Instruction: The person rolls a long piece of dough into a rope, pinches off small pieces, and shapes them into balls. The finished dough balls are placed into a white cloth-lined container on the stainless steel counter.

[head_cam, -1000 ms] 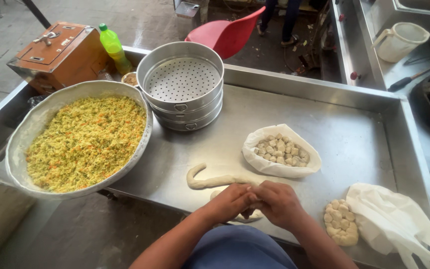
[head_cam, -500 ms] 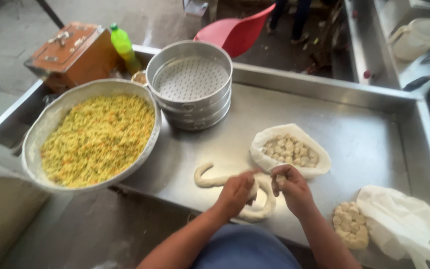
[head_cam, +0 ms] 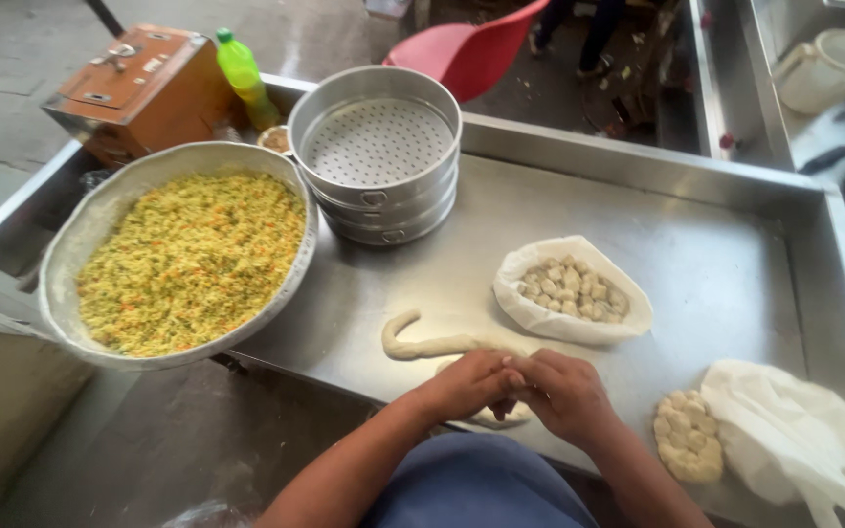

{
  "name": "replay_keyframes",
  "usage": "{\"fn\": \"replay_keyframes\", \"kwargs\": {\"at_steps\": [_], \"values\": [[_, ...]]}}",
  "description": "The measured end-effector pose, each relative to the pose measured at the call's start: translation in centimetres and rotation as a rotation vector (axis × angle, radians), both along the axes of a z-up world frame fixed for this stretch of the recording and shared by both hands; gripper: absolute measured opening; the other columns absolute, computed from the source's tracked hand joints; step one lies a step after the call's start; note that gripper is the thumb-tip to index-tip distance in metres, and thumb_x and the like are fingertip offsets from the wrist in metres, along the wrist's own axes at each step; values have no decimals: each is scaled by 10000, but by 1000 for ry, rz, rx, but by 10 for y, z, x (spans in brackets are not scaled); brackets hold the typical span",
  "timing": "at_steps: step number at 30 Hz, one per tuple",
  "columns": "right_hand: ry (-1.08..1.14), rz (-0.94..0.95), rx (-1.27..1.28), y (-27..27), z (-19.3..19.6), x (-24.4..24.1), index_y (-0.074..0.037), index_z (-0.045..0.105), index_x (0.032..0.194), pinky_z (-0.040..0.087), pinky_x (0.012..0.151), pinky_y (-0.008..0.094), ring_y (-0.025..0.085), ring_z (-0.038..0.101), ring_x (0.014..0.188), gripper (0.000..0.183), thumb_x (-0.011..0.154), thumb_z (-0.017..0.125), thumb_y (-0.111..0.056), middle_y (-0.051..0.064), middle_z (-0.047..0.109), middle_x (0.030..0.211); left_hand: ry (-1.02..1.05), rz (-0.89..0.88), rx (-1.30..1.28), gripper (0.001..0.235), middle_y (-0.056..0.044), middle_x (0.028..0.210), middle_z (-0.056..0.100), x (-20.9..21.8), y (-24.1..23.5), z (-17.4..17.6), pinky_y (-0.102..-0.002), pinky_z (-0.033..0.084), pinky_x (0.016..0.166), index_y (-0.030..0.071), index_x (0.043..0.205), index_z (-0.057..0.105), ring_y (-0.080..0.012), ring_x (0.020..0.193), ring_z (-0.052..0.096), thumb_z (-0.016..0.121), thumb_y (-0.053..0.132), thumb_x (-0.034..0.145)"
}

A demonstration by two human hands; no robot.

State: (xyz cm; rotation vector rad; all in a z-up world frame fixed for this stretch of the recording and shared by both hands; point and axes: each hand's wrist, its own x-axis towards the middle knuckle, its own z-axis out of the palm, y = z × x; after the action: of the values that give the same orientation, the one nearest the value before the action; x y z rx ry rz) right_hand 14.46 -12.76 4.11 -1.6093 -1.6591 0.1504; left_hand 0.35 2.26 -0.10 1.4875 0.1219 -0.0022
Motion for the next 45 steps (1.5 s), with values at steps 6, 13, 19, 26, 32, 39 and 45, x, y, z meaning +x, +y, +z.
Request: {"fn": "replay_keyframes", "kwargs": {"at_steps": [6, 13, 19, 26, 32, 39, 45], "values": [[363, -216, 56, 1, -51, 10, -56, 682, 1035, 533, 606, 326, 198, 653, 653, 133, 905, 685, -84, 65, 680, 791, -92, 178, -165, 457, -29, 763, 638, 16, -14, -17, -261, 453, 606, 23, 932, 608, -111, 665, 544, 489, 418, 1127], [1207, -425, 52, 34, -141, 93, -25, 605, 1109, 464, 556, 291, 151, 533, 600, 246, 1101, 565, -267, 46, 595, 750, -221, 260, 281, 404, -19, 722, 630, 9, -15, -12, -273, 520, 649, 9, 868, 646, -109, 668, 613, 503, 319, 1085], [1295, -664, -178, 22, -167, 197, -77, 609, 1294, 548, 776, 358, 210, 595, 956, 535, 997, 530, -516, 104, 626, 1117, -62, 331, 71, 414, -12, 691, 609, 4, -13, -21, -272, 525, 600, 4, 985, 718, -101, 624, 595, 533, 368, 1052], [820, -751, -95, 5, -167, 184, -3, 670, 1356, 528, 881, 339, 178, 617, 1033, 546, 1091, 541, -462, 76, 699, 1200, -30, 387, 27, 584, -7, 694, 592, -5, -12, -21, -257, 502, 567, -6, 1291, 651, -91, 592, 562, 471, 492, 1045], [-71, -71, 0, 0, -53, 8, -53, 650, 1300, 541, 765, 396, 306, 660, 928, 524, 820, 756, -232, 119, 680, 1085, -194, 473, 51, 801, -31, 846, 595, -2, -14, -12, -274, 518, 674, 35, 1585, 322, -121, 723, 586, 412, 603, 1027], [-136, -38, -32, 4, -1, 1, -141, 656, 1029, 528, 720, 423, 294, 688, 824, 284, 813, 819, -226, 36, 694, 905, -12, 34, 101, 511, -66, 941, 706, -7, -2, 6, -289, 564, 790, -14, 1185, 664, -152, 862, 663, 517, 460, 1062], [-113, 27, -100, 2, -2, -4, -74, 713, 1132, 503, 619, 429, 305, 664, 699, 413, 762, 819, -223, 83, 670, 795, -30, -83, 15, 512, -59, 782, 665, -8, 5, -7, -308, 571, 709, -18, 964, 655, -156, 734, 657, 543, 466, 1085]]}}
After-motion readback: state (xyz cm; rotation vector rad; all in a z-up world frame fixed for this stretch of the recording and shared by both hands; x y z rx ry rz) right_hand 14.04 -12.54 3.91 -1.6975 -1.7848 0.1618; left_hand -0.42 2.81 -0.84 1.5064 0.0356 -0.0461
